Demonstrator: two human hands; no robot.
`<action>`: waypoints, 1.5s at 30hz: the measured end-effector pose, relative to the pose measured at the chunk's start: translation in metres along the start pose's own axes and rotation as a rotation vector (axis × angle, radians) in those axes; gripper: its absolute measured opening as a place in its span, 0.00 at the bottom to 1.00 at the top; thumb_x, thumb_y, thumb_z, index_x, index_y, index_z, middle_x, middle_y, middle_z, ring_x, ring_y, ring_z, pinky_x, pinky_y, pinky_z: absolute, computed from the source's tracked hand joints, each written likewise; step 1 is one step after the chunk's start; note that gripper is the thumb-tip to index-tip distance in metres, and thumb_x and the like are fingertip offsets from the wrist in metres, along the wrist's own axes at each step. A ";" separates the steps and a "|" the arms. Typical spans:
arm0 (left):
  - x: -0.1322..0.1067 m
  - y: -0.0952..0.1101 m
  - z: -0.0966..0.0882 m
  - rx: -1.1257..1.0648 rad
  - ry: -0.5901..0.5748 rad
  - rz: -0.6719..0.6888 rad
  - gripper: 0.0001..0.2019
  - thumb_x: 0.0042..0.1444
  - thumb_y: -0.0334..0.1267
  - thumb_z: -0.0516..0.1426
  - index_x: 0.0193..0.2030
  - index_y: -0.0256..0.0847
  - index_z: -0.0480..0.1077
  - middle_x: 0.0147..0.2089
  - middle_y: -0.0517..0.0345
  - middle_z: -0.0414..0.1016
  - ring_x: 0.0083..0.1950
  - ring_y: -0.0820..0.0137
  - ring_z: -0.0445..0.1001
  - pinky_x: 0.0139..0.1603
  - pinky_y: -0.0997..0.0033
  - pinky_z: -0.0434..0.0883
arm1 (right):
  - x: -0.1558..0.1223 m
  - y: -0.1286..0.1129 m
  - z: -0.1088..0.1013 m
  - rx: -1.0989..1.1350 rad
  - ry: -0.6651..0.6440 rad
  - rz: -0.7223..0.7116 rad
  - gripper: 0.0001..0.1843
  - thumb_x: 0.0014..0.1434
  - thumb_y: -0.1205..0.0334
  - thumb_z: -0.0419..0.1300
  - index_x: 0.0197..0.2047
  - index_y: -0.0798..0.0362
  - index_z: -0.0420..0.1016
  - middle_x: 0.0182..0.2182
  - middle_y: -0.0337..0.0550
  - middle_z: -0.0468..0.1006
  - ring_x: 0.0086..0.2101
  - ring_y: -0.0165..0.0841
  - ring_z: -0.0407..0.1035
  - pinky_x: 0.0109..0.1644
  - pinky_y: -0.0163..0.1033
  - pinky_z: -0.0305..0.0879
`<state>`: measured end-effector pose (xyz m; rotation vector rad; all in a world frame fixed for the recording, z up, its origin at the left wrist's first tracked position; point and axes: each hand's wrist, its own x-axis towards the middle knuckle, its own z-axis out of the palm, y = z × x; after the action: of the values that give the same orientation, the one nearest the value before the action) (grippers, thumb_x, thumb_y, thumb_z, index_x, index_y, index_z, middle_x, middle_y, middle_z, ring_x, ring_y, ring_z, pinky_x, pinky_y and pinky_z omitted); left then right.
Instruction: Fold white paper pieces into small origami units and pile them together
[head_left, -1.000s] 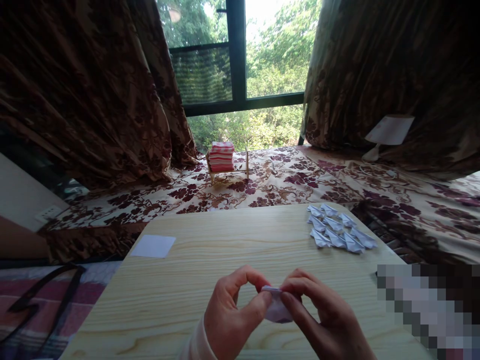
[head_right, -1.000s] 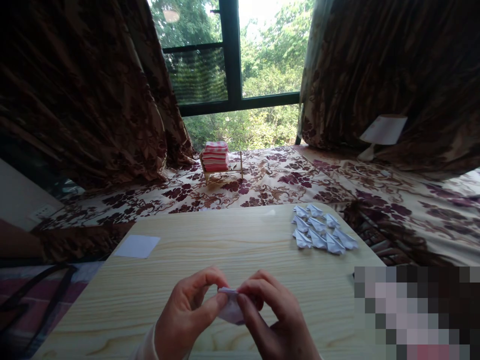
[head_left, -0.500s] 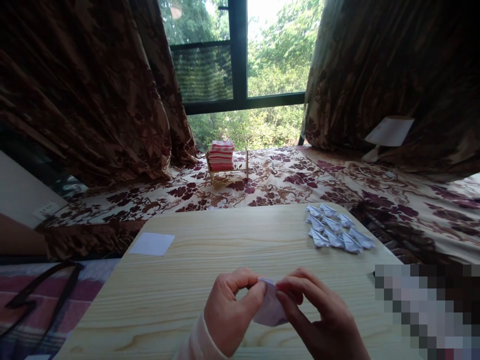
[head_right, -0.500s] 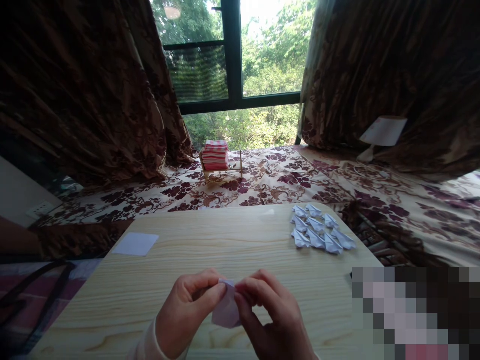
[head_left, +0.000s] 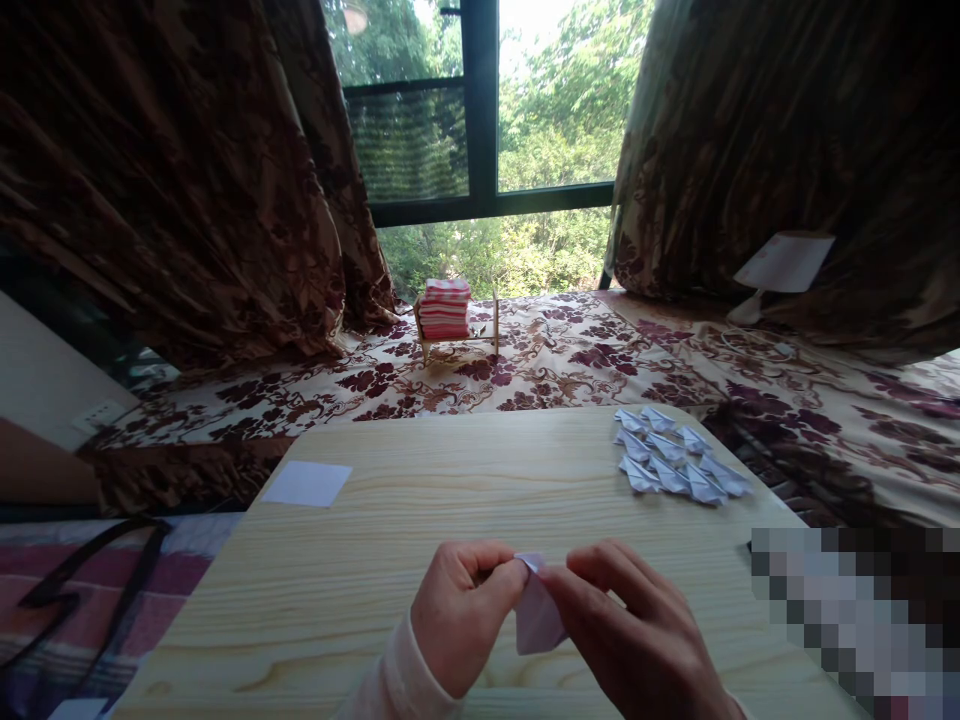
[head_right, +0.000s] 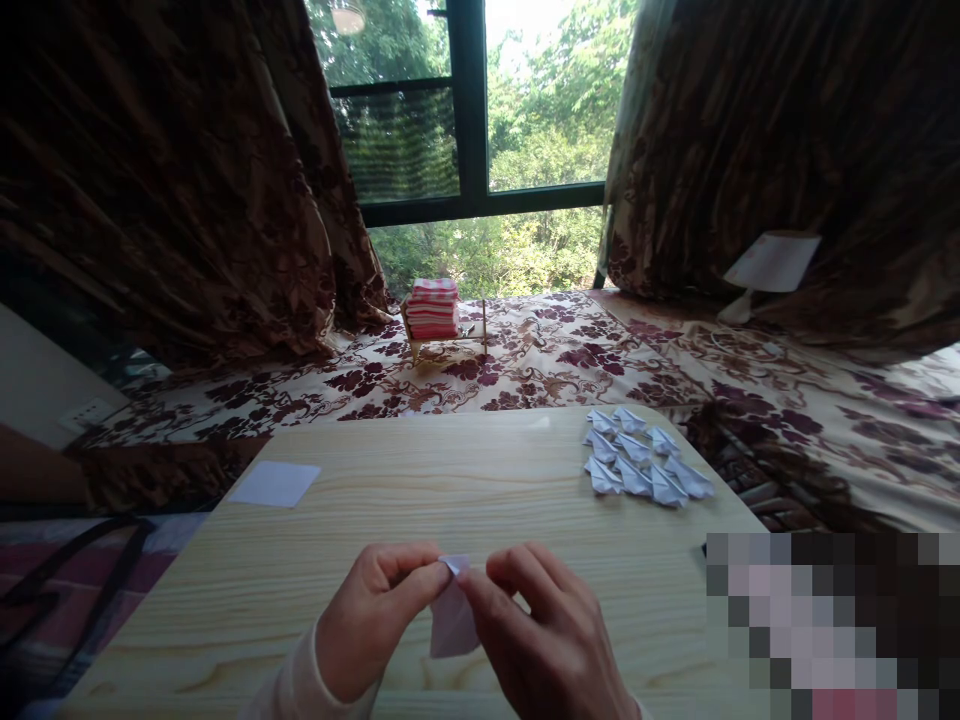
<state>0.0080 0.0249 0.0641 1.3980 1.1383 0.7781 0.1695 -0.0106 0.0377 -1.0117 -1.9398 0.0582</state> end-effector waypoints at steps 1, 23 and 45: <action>0.000 0.000 -0.001 -0.010 -0.008 0.003 0.14 0.50 0.40 0.53 0.17 0.37 0.68 0.18 0.63 0.57 0.25 0.73 0.55 0.26 0.73 0.54 | 0.001 0.000 -0.001 -0.021 0.004 -0.019 0.23 0.55 0.77 0.56 0.50 0.46 0.72 0.28 0.43 0.73 0.26 0.32 0.65 0.28 0.35 0.64; -0.001 0.008 -0.002 -0.002 0.006 0.011 0.15 0.51 0.41 0.53 0.17 0.37 0.64 0.19 0.64 0.55 0.25 0.74 0.55 0.26 0.74 0.55 | -0.002 0.005 -0.001 0.145 0.059 0.018 0.17 0.55 0.77 0.56 0.45 0.50 0.71 0.27 0.41 0.73 0.26 0.30 0.67 0.27 0.34 0.65; -0.013 0.008 0.004 0.235 0.168 0.331 0.13 0.57 0.34 0.52 0.22 0.39 0.71 0.24 0.61 0.69 0.30 0.73 0.70 0.35 0.77 0.66 | 0.009 -0.007 -0.003 0.340 -0.042 0.315 0.05 0.61 0.69 0.54 0.34 0.52 0.70 0.30 0.40 0.69 0.32 0.29 0.67 0.36 0.32 0.65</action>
<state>0.0090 0.0124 0.0730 1.7735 1.1699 1.0369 0.1648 -0.0105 0.0484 -1.0786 -1.7150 0.5715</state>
